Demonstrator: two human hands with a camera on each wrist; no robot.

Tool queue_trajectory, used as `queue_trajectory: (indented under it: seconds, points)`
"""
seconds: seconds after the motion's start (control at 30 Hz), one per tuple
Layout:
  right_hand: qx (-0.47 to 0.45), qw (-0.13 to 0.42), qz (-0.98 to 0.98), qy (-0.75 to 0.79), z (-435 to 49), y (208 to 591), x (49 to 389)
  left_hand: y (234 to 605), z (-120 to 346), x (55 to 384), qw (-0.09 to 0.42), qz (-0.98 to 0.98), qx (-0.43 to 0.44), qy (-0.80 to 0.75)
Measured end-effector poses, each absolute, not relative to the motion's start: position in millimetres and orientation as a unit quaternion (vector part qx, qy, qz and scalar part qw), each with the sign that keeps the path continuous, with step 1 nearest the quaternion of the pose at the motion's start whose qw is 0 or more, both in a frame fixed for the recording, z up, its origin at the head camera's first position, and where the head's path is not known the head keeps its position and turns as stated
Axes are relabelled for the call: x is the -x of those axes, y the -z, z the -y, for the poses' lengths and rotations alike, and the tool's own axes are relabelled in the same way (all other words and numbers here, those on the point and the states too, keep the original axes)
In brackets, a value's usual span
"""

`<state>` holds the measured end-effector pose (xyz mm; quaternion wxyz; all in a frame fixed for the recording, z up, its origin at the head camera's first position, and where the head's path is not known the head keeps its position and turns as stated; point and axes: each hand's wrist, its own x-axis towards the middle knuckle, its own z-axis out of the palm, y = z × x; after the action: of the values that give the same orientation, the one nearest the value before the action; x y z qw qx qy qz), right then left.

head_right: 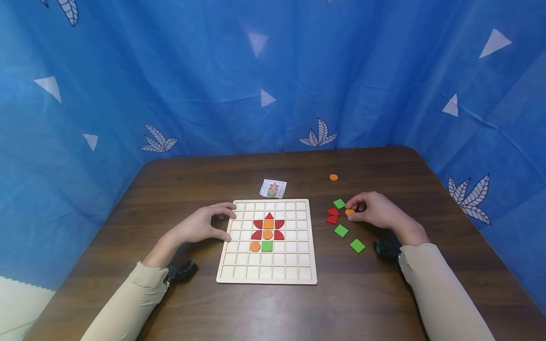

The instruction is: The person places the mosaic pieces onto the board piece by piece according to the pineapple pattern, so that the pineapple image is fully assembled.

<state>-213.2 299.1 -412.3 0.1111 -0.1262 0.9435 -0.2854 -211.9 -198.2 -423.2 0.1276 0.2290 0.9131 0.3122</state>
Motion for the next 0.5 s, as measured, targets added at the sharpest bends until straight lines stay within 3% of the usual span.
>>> queue_trajectory:
  seconds: [0.17, 0.5]
  points:
    - [0.13, 0.128, -0.943, 0.278, -299.0, 409.2, 211.3, 424.0, 198.5, 211.6, 0.13, -0.912, -0.229, -0.314]
    - [0.182, 0.081, -0.954, 0.223, -294.8, 408.8, 205.8, 421.4, 198.0, 210.9, 0.13, -0.912, -0.226, -0.317]
